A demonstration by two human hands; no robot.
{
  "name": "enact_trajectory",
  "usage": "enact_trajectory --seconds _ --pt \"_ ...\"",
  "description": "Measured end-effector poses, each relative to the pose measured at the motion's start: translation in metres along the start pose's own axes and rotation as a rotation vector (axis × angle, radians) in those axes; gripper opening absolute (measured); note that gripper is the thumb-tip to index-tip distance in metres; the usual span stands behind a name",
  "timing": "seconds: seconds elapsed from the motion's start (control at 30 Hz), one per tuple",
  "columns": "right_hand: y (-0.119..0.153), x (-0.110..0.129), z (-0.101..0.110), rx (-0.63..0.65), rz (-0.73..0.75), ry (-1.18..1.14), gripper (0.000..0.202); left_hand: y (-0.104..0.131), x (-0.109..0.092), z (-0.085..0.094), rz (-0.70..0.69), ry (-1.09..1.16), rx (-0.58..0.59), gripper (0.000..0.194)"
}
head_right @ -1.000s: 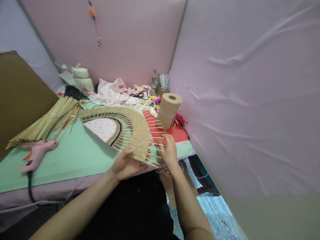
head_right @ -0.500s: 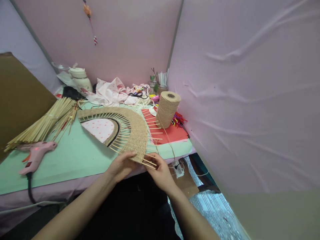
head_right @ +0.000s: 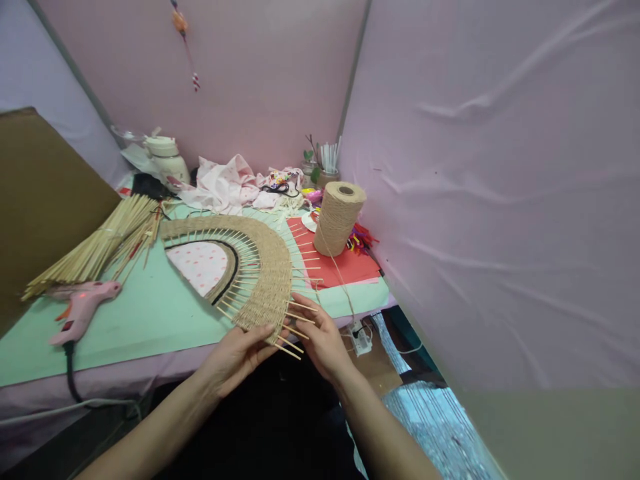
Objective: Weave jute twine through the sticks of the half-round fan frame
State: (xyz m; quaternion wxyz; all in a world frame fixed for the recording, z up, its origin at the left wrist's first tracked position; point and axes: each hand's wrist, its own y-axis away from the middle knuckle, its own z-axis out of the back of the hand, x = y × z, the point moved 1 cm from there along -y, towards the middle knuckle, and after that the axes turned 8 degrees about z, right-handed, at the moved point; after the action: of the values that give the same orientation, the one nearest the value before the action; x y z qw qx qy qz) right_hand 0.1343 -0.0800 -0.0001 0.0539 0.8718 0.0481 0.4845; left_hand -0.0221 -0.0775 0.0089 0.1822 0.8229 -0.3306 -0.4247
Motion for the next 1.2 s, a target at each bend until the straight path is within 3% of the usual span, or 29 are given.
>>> enact_trajectory --seconds 0.2,0.5,0.7,0.9,1.03,1.1,1.2 --pt "-0.003 -0.003 0.001 -0.042 0.029 -0.030 0.034 0.004 -0.006 -0.001 -0.008 0.023 0.048 0.024" --pt "0.004 0.000 -0.005 -0.092 -0.035 0.048 0.034 0.003 -0.006 0.002 -0.037 0.013 0.060 0.033" --pt "-0.005 -0.001 0.006 -0.053 0.024 0.011 0.031 0.003 -0.007 0.001 -0.041 0.038 0.052 0.028" --pt "-0.018 0.003 -0.001 0.011 -0.032 -0.122 0.036 0.006 -0.010 -0.001 -0.049 0.029 0.062 0.037" --pt "-0.013 0.008 0.001 0.010 -0.061 -0.031 0.028 0.006 -0.012 -0.001 -0.059 0.010 0.039 0.027" --pt "-0.004 0.010 0.006 0.088 -0.101 0.098 0.016 0.004 -0.012 -0.001 -0.090 -0.009 0.051 0.025" --pt "0.013 0.008 0.009 0.302 -0.154 0.324 0.012 0.000 -0.012 0.001 -0.142 -0.057 0.064 0.023"
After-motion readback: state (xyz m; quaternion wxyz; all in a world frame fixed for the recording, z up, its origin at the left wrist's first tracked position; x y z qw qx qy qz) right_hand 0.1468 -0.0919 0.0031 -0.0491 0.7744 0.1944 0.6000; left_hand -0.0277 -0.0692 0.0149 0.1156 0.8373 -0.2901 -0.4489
